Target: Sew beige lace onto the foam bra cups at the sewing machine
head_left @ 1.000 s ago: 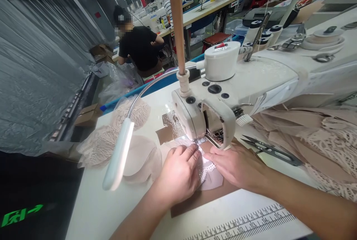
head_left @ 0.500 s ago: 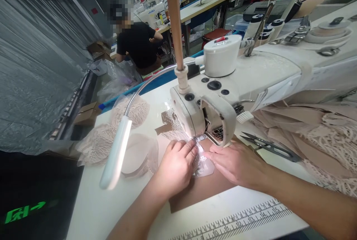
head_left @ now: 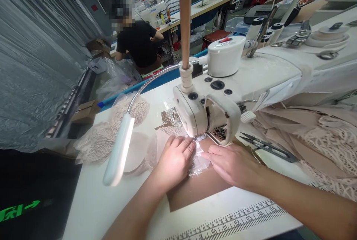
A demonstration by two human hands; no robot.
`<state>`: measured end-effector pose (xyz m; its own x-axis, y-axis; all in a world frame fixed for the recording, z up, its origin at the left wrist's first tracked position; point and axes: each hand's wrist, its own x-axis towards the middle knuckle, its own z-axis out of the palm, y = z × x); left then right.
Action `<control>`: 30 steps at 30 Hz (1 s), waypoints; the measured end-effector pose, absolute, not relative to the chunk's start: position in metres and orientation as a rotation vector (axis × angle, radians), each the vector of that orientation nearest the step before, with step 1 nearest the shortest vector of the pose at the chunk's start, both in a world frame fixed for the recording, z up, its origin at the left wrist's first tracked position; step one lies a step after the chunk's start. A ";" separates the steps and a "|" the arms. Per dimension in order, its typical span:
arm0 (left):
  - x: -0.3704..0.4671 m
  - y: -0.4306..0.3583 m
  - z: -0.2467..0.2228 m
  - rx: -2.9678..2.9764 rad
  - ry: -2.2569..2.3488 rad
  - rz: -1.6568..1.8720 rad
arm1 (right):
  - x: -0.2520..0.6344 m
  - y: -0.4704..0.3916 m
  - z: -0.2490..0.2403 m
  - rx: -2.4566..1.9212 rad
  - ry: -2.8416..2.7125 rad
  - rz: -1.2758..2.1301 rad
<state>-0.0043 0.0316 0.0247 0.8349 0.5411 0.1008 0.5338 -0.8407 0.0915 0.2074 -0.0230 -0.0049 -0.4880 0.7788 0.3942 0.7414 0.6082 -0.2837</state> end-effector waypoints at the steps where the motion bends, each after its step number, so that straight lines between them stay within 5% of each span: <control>1: -0.005 0.033 0.024 2.969 0.869 0.191 | 0.206 -0.022 -0.005 -1.215 -2.354 0.077; 11: -0.006 0.044 0.013 2.950 1.021 0.352 | 0.195 -0.013 -0.006 -1.392 -2.364 -0.118; 30: -0.020 0.042 0.004 2.575 1.199 0.654 | 0.200 -0.013 0.002 -1.356 -2.389 0.203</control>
